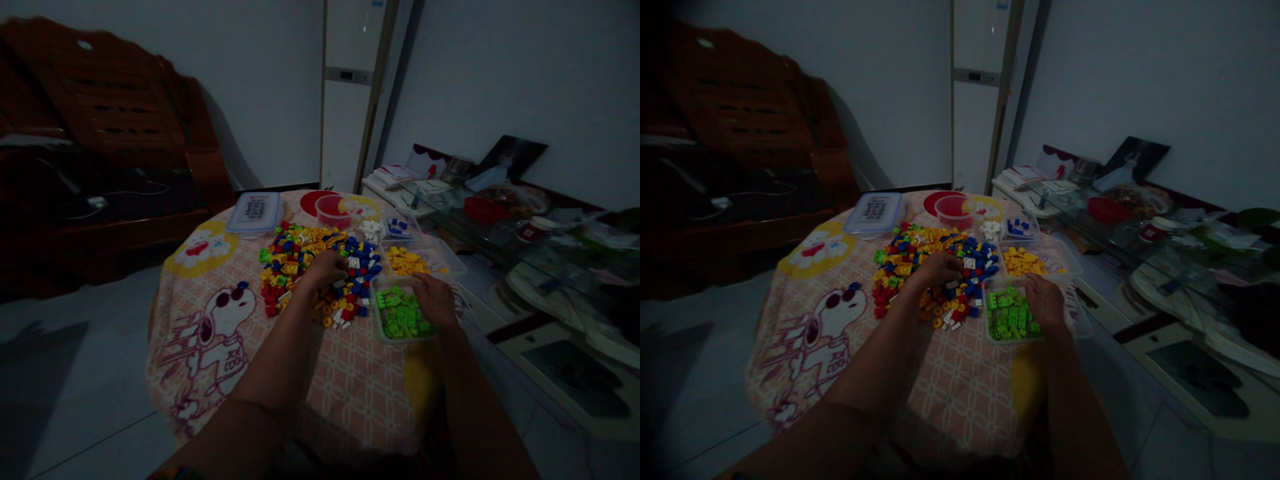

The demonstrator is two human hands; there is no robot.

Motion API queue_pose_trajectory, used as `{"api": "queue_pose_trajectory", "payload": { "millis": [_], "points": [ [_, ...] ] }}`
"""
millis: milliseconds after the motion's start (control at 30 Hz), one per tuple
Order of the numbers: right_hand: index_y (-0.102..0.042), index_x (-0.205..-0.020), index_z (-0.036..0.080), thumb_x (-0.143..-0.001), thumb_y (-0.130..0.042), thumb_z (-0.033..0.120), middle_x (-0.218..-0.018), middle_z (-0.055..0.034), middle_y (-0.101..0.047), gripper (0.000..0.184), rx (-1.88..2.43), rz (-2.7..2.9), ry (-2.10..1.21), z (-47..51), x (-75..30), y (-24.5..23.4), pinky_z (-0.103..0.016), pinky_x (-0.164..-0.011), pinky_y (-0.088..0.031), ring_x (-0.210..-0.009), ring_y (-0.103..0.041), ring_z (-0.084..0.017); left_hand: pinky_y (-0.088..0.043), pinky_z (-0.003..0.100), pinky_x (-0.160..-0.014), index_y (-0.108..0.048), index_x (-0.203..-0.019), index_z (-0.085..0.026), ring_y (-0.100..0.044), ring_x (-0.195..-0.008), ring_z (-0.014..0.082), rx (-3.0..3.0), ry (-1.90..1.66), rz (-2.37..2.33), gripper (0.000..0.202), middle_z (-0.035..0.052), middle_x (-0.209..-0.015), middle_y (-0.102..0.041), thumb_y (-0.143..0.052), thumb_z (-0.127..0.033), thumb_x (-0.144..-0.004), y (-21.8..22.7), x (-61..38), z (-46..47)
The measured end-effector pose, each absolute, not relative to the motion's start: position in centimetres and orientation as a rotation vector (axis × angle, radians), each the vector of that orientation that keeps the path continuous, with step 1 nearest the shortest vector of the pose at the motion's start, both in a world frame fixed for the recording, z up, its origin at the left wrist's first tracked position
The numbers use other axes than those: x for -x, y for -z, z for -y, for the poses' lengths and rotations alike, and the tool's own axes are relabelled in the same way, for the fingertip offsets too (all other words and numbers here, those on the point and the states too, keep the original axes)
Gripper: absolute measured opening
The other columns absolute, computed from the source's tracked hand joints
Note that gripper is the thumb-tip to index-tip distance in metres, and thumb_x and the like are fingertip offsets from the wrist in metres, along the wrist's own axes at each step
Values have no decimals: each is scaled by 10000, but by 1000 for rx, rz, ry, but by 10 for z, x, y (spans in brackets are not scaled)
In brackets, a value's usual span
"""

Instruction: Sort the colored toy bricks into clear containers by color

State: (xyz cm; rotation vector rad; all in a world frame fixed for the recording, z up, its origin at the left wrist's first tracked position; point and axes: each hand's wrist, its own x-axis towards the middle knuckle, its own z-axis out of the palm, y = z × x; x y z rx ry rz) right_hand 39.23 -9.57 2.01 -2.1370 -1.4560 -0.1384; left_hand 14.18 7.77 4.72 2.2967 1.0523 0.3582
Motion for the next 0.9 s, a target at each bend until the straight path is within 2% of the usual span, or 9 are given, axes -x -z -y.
{"api": "queue_pose_trajectory", "payload": {
  "millis": [100,200,367,567,733,900],
  "points": [
    [-744,-1136,204,-885,-478,334,-1073,-117,-771,388,2123,1461,148,95,-393,-20,-377,-831,-543,-905,-722,-263,-466,224,-653,-780,-871,-167,-655,-712,150,-2207,-516,-1081,204,0,-747,-744,-699,-238,-698,-47,-130,-86],
    [-741,-1145,176,-893,-463,337,-1085,-136,-766,408,2130,1473,124,95,-392,-21,-398,-844,-544,-916,-721,-278,-448,216,-617,-763,-833,-150,-631,-677,142,-2123,-641,-1056,205,3,-704,-720,-684,-300,-718,-48,-126,-89],
    [-733,-1159,169,-881,-462,326,-1118,-131,-758,419,2157,1478,130,95,-391,-22,-401,-871,-537,-944,-718,-276,-431,210,-574,-726,-798,-117,-586,-594,121,-2001,-683,-870,217,5,-626,-667,-668,-321,-752,-49,-146,-76],
    [-733,-1159,157,-898,-465,355,-1071,-148,-765,424,2154,1465,111,95,-391,-23,-406,-836,-541,-910,-720,-290,-483,221,-655,-753,-881,-129,-638,-691,137,-2081,-648,-655,191,27,-743,-721,-650,-249,-773,-51,-188,-40],
    [-734,-1160,173,-899,-458,330,-1089,-134,-763,411,2136,1483,117,96,-391,-24,-398,-864,-536,-946,-718,-287,-510,245,-750,-743,-1103,-147,-671,-810,152,-2130,-678,-621,354,50,-945,-756,-646,-199,-766,-61,-179,-42],
    [-736,-1160,170,-904,-463,330,-1089,-133,-763,407,2153,1469,121,96,-388,-24,-375,-860,-533,-946,-719,-275,-506,248,-722,-771,-977,-129,-664,-752,160,-2112,-763,-1004,273,34,-833,-750,-621,-211,-764,-70,-128,-78]
  ]
}}
